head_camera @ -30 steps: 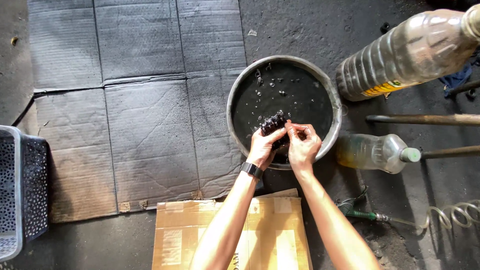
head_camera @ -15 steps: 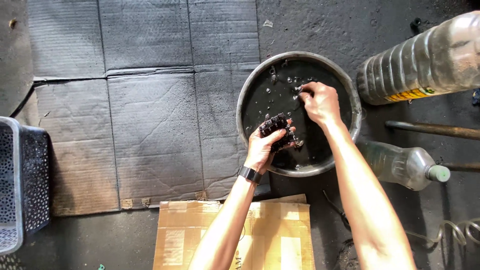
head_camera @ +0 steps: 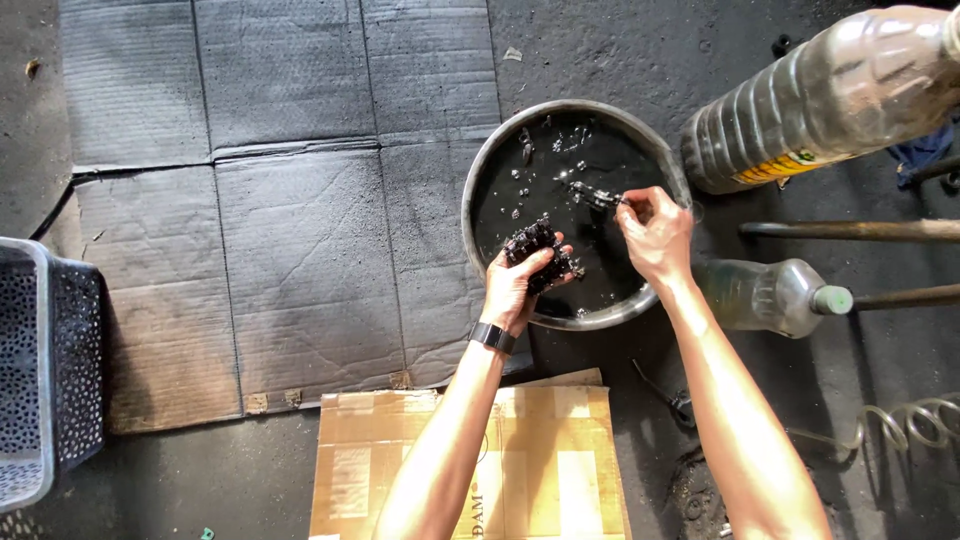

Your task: Cleaning a motorcycle part in a bowl of fluid, using an air gun to dry it, and applying more fluid.

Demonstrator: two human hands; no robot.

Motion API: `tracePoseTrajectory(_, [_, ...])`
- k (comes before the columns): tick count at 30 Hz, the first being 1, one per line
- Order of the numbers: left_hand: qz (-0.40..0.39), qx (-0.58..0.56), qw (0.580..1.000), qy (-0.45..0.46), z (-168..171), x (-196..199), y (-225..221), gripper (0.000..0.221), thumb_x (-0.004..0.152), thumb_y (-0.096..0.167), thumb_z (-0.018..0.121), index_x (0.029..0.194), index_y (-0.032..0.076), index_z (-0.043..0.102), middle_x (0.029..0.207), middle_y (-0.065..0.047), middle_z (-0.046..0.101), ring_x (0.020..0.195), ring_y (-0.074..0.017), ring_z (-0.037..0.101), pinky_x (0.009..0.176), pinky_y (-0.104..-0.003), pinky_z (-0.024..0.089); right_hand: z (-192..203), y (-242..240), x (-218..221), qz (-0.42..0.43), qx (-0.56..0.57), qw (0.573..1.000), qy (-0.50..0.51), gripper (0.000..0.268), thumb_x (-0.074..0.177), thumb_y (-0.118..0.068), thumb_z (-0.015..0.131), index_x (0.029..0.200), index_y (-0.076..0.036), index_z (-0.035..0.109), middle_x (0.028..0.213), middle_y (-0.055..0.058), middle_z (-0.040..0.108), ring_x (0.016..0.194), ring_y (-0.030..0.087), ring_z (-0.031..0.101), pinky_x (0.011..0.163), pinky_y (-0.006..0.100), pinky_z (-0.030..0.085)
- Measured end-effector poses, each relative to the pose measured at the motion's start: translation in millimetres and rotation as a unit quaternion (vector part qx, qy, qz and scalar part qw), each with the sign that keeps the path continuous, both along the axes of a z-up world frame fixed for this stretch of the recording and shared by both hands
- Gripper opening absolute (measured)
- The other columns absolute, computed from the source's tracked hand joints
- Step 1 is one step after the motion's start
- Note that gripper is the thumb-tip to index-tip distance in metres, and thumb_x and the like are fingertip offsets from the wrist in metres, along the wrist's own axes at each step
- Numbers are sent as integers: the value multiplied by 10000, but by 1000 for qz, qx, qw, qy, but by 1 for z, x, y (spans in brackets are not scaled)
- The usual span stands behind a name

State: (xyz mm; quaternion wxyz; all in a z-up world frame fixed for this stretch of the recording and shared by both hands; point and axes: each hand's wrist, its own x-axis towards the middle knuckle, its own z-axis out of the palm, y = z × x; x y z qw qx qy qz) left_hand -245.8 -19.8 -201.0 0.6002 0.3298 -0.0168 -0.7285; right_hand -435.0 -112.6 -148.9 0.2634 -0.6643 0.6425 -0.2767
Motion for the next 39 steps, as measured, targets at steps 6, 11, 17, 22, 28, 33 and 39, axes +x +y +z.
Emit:
tracePoseTrajectory(6, [17, 4, 999, 30, -6, 0, 5, 342, 919, 17, 683, 1255, -11, 625, 1215, -146, 705, 1026, -340, 723, 775, -515, 649, 0, 39, -4, -55, 71, 961, -260, 126, 1015, -35, 647, 1020, 87, 619, 891, 137, 712, 761, 191, 749, 700, 326, 649])
tracePoseTrajectory(11, [-10, -24, 993, 115, 0, -2, 2, 468, 968, 380, 633, 1270, 23, 619, 1206, -140, 699, 1069, -314, 696, 869, -563, 609, 22, 83, 29, -18, 28, 951, -306, 145, 1014, -45, 651, 1097, 67, 611, 915, 116, 705, 781, 171, 737, 727, 315, 652])
tracePoseTrajectory(17, [-27, -63, 963, 262, 1, -13, -3, 964, 961, 813, 453, 1295, -78, 608, 1222, -212, 698, 1099, -335, 679, 995, -472, 533, 29, 107, 67, -9, 11, 974, -224, 174, 949, -85, 732, 1045, 43, 662, 903, 97, 735, 787, 159, 731, 732, 292, 613])
tracePoseTrajectory(22, [-34, -86, 955, 283, 4, -14, -8, 1047, 913, 842, 436, 1296, -118, 608, 1237, -233, 693, 1123, -361, 668, 1042, -477, 517, 50, 114, 74, 93, -221, 970, 34, 177, 830, -96, 814, 924, -9, 692, 969, 130, 683, 973, 318, 649, 875, 406, 533])
tracePoseTrajectory(28, [-10, -75, 968, 238, 1, -8, -12, 800, 981, 670, 533, 1292, -60, 633, 1232, -202, 705, 1095, -370, 704, 929, -468, 586, 35, 93, 45, 170, -164, 972, 16, 118, 869, -85, 754, 944, -19, 692, 1039, 137, 646, 1020, 330, 618, 908, 439, 522])
tracePoseTrajectory(33, [-35, -40, 996, 76, 14, 4, -15, 419, 1012, 213, 673, 1322, -66, 630, 1246, -176, 701, 1096, -315, 716, 889, -490, 615, -15, -1, 15, -2, -66, 992, 112, 433, 874, -293, 827, 1144, 10, 678, 939, 158, 668, 829, 348, 675, 736, 447, 544])
tracePoseTrajectory(39, [-25, -48, 992, 113, 14, 6, -13, 445, 1033, 223, 631, 1388, -39, 577, 1332, -190, 666, 1171, -359, 688, 954, -507, 598, -49, -36, 7, 25, 8, 987, 161, 372, 865, -348, 821, 1062, -35, 781, 919, 204, 753, 859, 351, 765, 803, 405, 600])
